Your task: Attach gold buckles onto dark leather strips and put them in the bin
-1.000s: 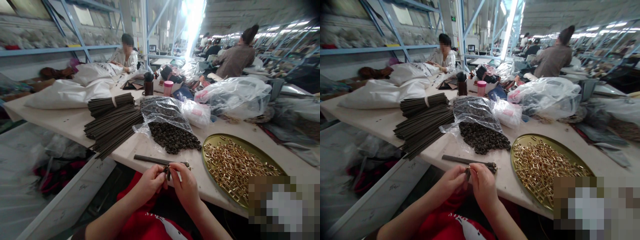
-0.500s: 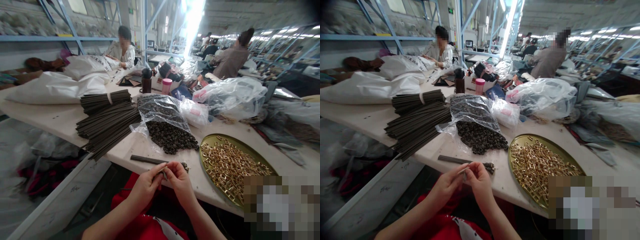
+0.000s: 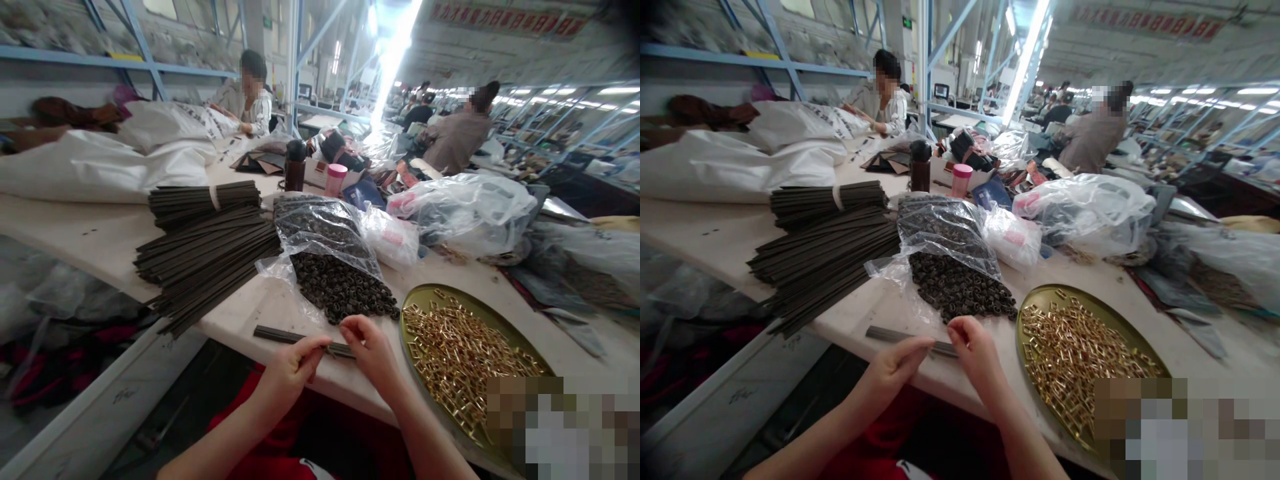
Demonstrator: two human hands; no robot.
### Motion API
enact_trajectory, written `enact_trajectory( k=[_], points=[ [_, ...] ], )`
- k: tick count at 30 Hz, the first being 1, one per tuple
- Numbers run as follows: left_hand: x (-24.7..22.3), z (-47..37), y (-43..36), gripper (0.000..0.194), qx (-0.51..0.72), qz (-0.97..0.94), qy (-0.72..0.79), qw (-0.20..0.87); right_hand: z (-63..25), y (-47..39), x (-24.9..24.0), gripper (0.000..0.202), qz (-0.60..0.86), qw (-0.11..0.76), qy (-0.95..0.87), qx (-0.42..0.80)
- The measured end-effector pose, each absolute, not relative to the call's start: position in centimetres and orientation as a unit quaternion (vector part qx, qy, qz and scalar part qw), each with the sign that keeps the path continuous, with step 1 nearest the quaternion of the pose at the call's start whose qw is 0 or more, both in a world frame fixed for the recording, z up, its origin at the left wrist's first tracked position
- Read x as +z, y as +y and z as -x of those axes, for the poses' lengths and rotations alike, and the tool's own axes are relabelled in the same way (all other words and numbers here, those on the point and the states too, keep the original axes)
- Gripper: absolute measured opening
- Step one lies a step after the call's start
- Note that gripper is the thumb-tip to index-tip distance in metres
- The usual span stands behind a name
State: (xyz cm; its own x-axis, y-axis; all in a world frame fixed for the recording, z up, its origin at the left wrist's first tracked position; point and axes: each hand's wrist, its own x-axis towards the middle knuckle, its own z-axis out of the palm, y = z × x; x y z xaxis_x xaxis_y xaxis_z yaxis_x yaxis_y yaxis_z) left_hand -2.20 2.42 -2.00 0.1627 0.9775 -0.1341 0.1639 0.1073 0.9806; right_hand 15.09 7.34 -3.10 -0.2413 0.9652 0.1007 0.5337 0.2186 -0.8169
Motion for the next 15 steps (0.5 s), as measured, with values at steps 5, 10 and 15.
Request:
enact_trajectory(
  k=[5, 10, 15],
  points=[
    [-3.0, 2.3, 2.8, 0.032, 0.406, -0.452, 0.513, 0.606, -16.2, 10.3, -3.5, 0.014, 0.544, 0.077, -0.835, -0.005],
    [-2.7, 2.0, 2.6, 0.036, 0.404, -0.454, 0.506, 0.612, -16.3, 10.4, -4.0, 0.015, 0.526, 0.023, -0.849, -0.049],
    [-2.3, 0.9, 2.0, 0.042, 0.391, -0.468, 0.511, 0.606, -16.4, 10.8, -4.4, 0.019, 0.533, 0.046, -0.844, -0.037]
  ],
)
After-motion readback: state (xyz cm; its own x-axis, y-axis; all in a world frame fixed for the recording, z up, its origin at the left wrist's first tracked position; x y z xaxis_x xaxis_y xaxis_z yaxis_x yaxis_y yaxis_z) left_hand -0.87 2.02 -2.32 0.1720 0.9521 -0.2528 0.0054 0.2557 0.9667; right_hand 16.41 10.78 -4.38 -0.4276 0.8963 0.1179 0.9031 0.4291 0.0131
